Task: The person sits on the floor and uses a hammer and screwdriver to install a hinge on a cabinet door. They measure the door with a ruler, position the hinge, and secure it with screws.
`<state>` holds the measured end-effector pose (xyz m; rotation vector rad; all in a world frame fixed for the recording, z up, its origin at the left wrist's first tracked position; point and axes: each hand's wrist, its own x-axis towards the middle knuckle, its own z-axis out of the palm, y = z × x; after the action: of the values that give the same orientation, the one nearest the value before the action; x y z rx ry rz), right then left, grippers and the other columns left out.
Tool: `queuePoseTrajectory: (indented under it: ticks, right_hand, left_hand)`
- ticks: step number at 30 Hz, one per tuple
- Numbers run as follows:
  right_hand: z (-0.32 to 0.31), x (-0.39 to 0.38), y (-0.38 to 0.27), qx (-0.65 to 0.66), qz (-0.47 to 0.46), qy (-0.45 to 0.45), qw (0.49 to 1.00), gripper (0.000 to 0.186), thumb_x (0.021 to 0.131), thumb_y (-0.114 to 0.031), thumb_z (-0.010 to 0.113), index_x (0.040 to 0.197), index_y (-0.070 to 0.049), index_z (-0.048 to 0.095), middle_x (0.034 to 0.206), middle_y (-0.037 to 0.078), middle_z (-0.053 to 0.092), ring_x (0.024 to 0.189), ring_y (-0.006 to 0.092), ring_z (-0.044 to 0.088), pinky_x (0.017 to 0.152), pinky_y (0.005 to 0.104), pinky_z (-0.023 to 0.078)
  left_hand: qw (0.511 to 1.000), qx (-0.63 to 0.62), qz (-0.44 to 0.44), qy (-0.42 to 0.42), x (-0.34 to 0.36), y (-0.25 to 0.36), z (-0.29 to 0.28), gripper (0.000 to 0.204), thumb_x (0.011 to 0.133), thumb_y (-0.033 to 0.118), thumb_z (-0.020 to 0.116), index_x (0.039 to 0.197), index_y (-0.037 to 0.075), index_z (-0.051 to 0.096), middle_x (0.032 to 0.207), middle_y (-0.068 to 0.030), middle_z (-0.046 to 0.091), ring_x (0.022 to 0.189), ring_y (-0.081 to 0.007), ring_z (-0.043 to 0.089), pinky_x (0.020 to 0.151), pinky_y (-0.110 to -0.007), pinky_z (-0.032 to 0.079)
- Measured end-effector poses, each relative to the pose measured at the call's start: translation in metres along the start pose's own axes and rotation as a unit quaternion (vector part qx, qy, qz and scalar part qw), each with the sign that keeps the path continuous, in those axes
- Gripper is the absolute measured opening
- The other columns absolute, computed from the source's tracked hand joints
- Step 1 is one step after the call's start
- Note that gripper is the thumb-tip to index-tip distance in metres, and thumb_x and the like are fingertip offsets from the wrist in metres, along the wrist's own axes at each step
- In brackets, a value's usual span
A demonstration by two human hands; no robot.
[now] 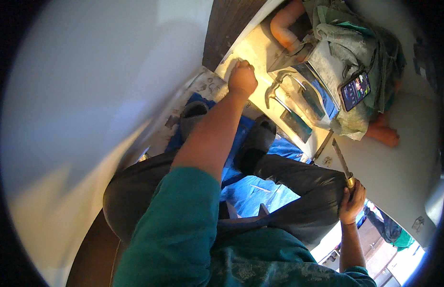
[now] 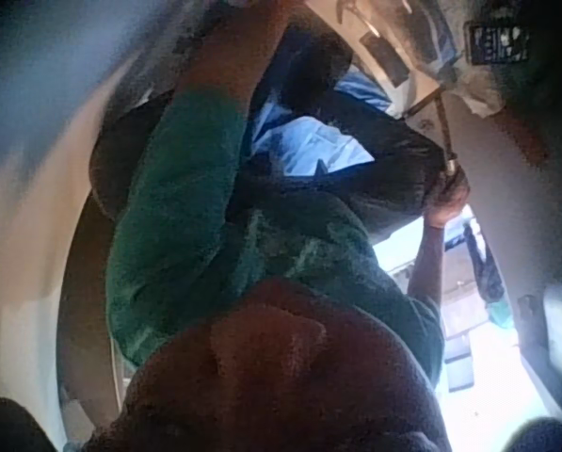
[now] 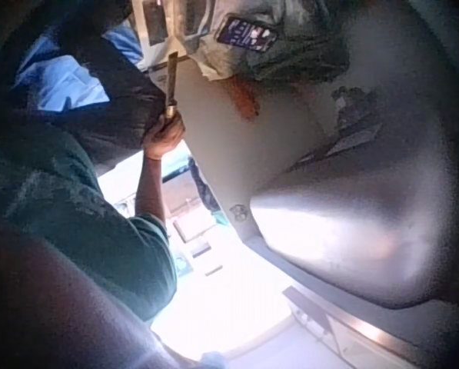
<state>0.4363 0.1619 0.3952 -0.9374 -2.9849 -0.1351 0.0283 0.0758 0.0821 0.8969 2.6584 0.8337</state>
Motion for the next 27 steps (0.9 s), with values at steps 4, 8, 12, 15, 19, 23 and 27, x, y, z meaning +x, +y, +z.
queuePoseTrajectory:
  ticks: [4, 8, 12, 15, 19, 23, 27]
  right_hand:
    - [-0.003, 0.002, -0.003, 0.006, -0.017, 0.013, 1.0, 0.035, 0.089, -0.013, 0.057, 0.119, 0.004, 0.054, 0.11, 0.021, 0.06, 0.098, 0.0401, 0.055, 0.088, 0.0461, 0.044]
    - [-0.005, 0.002, -0.006, 0.012, -0.022, 0.029, 0.999, 0.035, 0.088, -0.012, 0.058, 0.119, 0.004, 0.054, 0.109, 0.02, 0.06, 0.097, 0.0399, 0.056, 0.086, 0.0455, 0.044]
    - [-0.006, -0.002, -0.006, 0.019, -0.008, 0.033, 0.999, 0.036, 0.086, -0.008, 0.06, 0.12, 0.002, 0.054, 0.109, 0.02, 0.061, 0.098, 0.0392, 0.056, 0.087, 0.0449, 0.045]
    - [-0.012, -0.001, -0.009, 0.018, -0.011, 0.036, 0.999, 0.037, 0.084, -0.006, 0.061, 0.12, 0.001, 0.054, 0.109, 0.019, 0.061, 0.098, 0.039, 0.056, 0.086, 0.0448, 0.045]
    - [-0.015, 0.002, -0.013, 0.017, -0.014, 0.05, 0.999, 0.035, 0.084, -0.011, 0.062, 0.117, 0.0, 0.056, 0.104, 0.018, 0.062, 0.093, 0.0382, 0.057, 0.082, 0.0452, 0.045]
    - [-0.024, 0.003, -0.02, 0.03, -0.006, 0.064, 0.997, 0.033, 0.082, -0.011, 0.064, 0.114, -0.001, 0.058, 0.1, 0.017, 0.062, 0.092, 0.0369, 0.057, 0.081, 0.0444, 0.045]
    - [-0.026, -0.001, -0.019, 0.036, -0.016, 0.094, 0.995, 0.037, 0.079, -0.008, 0.066, 0.114, -0.003, 0.058, 0.098, 0.014, 0.062, 0.09, 0.0345, 0.057, 0.08, 0.0425, 0.044]
  left_hand:
    - [0.984, -0.088, 0.123, -0.098, -0.063, 0.017, -0.015, 0.019, 0.083, 0.011, 0.053, 0.094, 0.002, 0.065, 0.102, -0.0138, 0.061, 0.103, -0.0315, 0.056, 0.09, -0.04, 0.047]
    - [0.894, 0.011, 0.382, -0.234, -0.116, 0.013, -0.029, 0.015, 0.079, 0.009, 0.055, 0.085, 0.002, 0.066, 0.097, -0.0143, 0.06, 0.101, -0.0327, 0.057, 0.088, -0.041, 0.049]
    - [0.874, 0.118, 0.347, -0.318, -0.117, -0.02, -0.028, 0.015, 0.078, 0.01, 0.057, 0.085, 0.002, 0.068, 0.101, -0.0145, 0.06, 0.101, -0.0316, 0.057, 0.088, -0.041, 0.049]
    - [0.928, 0.153, 0.141, -0.308, -0.098, -0.042, -0.045, 0.024, 0.082, 0.011, 0.056, 0.1, 0.004, 0.07, 0.129, -0.0149, 0.056, 0.112, -0.0314, 0.057, 0.093, -0.042, 0.049]
    - [0.935, 0.21, 0.087, -0.272, -0.098, -0.052, -0.061, 0.037, 0.088, 0.014, 0.052, 0.122, 0.004, 0.061, 0.144, -0.0132, 0.043, 0.115, -0.0308, 0.055, 0.095, -0.043, 0.048]
    - [0.94, 0.225, 0.14, -0.217, -0.119, -0.039, -0.068, 0.042, 0.09, 0.02, 0.051, 0.128, 0.003, 0.057, 0.151, -0.0112, 0.033, 0.121, -0.0298, 0.05, 0.1, -0.047, 0.043]
    - [0.921, 0.264, 0.127, -0.256, -0.117, -0.01, -0.087, 0.052, 0.091, 0.037, 0.051, 0.133, 0.005, 0.052, 0.151, -0.0109, 0.033, 0.126, -0.0298, 0.045, 0.108, -0.047, 0.035]
